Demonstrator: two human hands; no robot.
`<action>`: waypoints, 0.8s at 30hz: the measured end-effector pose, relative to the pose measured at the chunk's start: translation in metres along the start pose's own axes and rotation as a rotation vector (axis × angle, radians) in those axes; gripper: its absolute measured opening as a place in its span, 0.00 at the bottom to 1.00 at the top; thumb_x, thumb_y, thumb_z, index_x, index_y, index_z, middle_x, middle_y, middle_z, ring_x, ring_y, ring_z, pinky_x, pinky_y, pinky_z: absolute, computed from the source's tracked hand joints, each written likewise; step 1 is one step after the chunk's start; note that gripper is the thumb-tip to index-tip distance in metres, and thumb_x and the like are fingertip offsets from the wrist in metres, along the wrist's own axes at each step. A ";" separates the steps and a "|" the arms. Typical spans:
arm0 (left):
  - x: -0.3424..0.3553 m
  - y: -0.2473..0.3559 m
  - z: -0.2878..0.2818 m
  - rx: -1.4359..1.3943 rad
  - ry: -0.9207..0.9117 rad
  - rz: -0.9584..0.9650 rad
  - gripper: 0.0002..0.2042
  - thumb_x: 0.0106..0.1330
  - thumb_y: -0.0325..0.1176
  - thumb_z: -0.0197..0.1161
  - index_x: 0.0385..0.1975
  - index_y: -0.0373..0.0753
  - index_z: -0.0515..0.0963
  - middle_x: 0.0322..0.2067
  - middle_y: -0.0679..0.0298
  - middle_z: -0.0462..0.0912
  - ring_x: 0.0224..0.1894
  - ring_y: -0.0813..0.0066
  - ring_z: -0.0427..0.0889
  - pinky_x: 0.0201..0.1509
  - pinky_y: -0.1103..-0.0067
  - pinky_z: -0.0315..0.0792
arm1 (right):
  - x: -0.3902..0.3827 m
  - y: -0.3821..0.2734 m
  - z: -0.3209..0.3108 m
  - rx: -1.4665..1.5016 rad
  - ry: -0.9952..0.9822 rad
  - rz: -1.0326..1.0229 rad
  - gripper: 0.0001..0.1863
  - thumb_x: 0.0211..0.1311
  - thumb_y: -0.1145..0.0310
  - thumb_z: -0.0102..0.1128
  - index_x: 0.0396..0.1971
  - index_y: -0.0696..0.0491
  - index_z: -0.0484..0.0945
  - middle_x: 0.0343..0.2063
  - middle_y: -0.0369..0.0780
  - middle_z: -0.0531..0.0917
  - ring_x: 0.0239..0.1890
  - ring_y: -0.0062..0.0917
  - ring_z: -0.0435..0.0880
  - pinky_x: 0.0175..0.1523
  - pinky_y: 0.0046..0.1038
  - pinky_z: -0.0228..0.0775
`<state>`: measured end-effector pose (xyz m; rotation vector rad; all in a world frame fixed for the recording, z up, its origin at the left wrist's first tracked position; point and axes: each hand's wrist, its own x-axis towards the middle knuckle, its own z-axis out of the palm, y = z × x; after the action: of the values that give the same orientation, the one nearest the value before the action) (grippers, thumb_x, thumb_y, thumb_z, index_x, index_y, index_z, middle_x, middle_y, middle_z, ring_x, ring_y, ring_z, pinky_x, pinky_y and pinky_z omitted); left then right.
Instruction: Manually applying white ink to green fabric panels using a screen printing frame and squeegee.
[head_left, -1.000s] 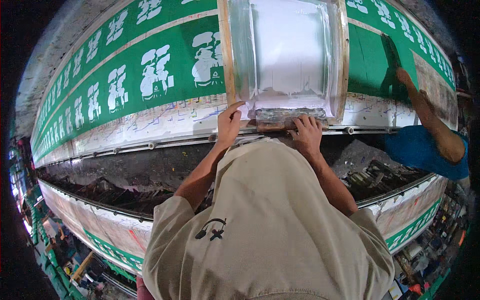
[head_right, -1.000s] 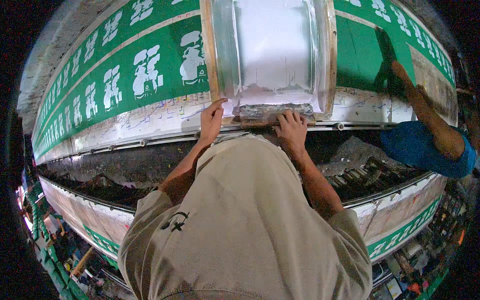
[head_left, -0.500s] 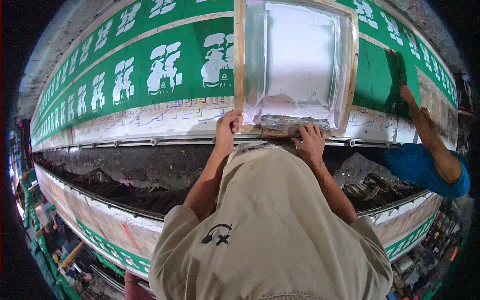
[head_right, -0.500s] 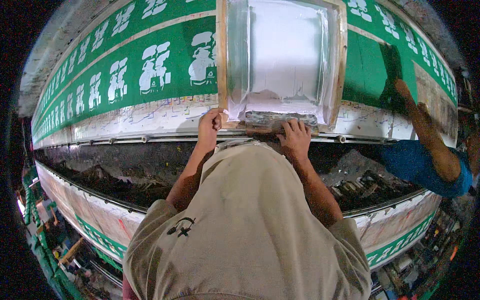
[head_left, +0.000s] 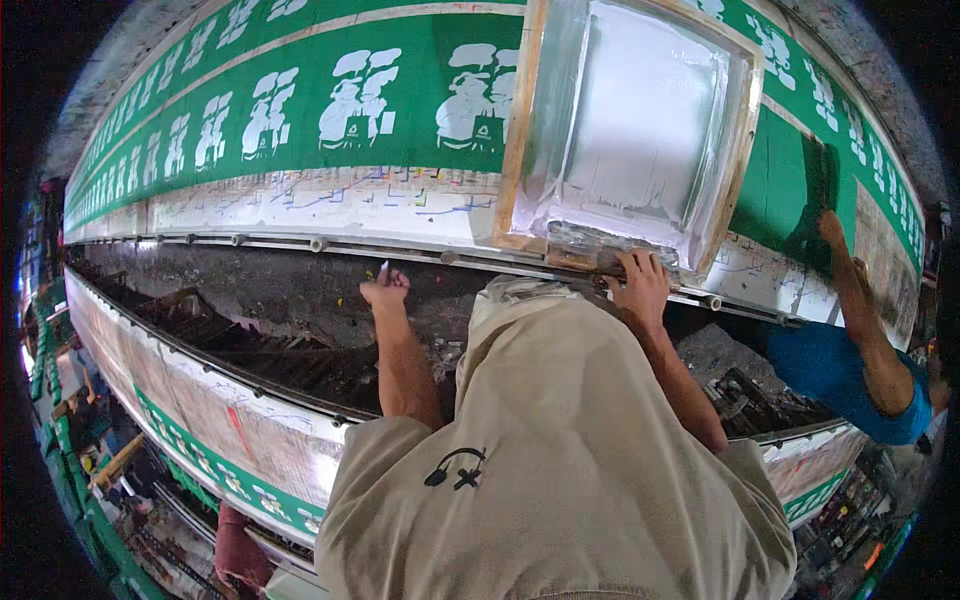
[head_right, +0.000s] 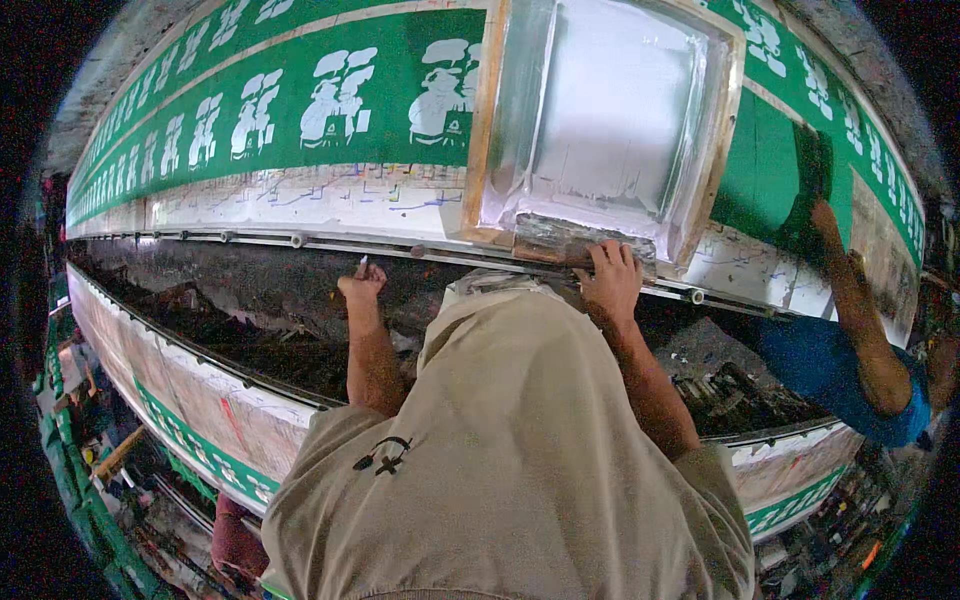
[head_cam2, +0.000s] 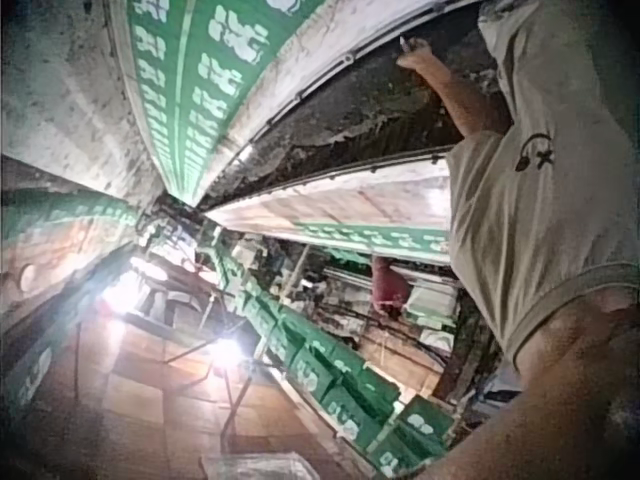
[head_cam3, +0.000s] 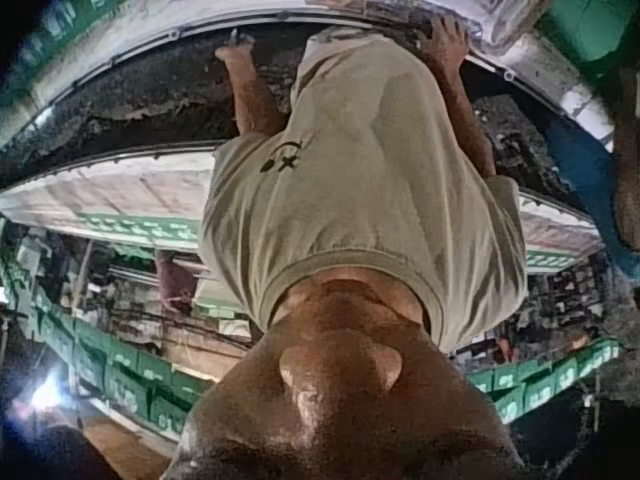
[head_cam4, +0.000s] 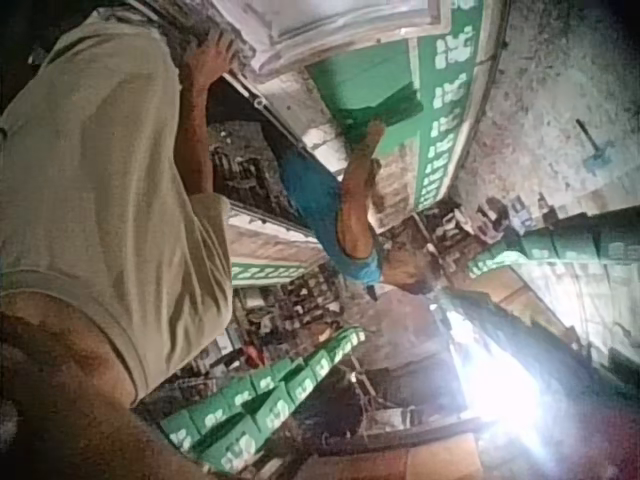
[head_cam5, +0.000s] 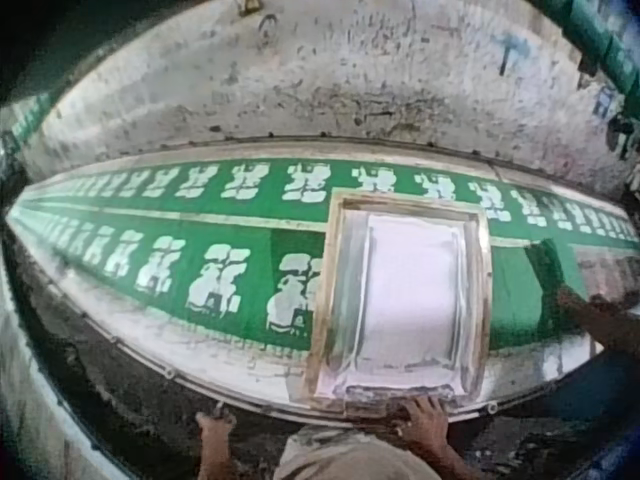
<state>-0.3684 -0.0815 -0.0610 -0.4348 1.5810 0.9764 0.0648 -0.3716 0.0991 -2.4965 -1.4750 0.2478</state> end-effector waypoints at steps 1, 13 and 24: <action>-0.003 -0.006 0.008 0.120 0.034 0.006 0.43 0.72 0.72 0.30 0.66 0.40 0.74 0.42 0.62 0.77 0.35 0.69 0.72 0.38 0.69 0.69 | 0.000 0.000 -0.001 0.001 0.004 -0.005 0.26 0.47 0.61 0.82 0.48 0.46 0.83 0.48 0.36 0.79 0.55 0.38 0.78 0.56 0.49 0.71; -0.081 -0.027 0.045 -0.020 -0.008 0.027 0.43 0.74 0.74 0.27 0.72 0.51 0.70 0.66 0.61 0.65 0.59 0.64 0.65 0.59 0.58 0.65 | 0.003 -0.003 -0.004 -0.003 0.005 -0.016 0.27 0.47 0.61 0.83 0.49 0.46 0.82 0.47 0.36 0.80 0.54 0.39 0.79 0.55 0.48 0.73; -0.102 -0.033 -0.012 -0.177 -0.239 0.050 0.47 0.75 0.75 0.23 0.73 0.43 0.72 0.41 0.53 0.79 0.39 0.59 0.70 0.54 0.63 0.72 | 0.010 -0.002 -0.007 -0.017 -0.042 -0.046 0.27 0.44 0.66 0.84 0.47 0.50 0.84 0.46 0.38 0.81 0.53 0.41 0.79 0.56 0.44 0.75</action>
<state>-0.3253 -0.1335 0.0230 -0.3860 1.3013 1.1678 0.0695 -0.3629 0.1065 -2.4822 -1.5547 0.2830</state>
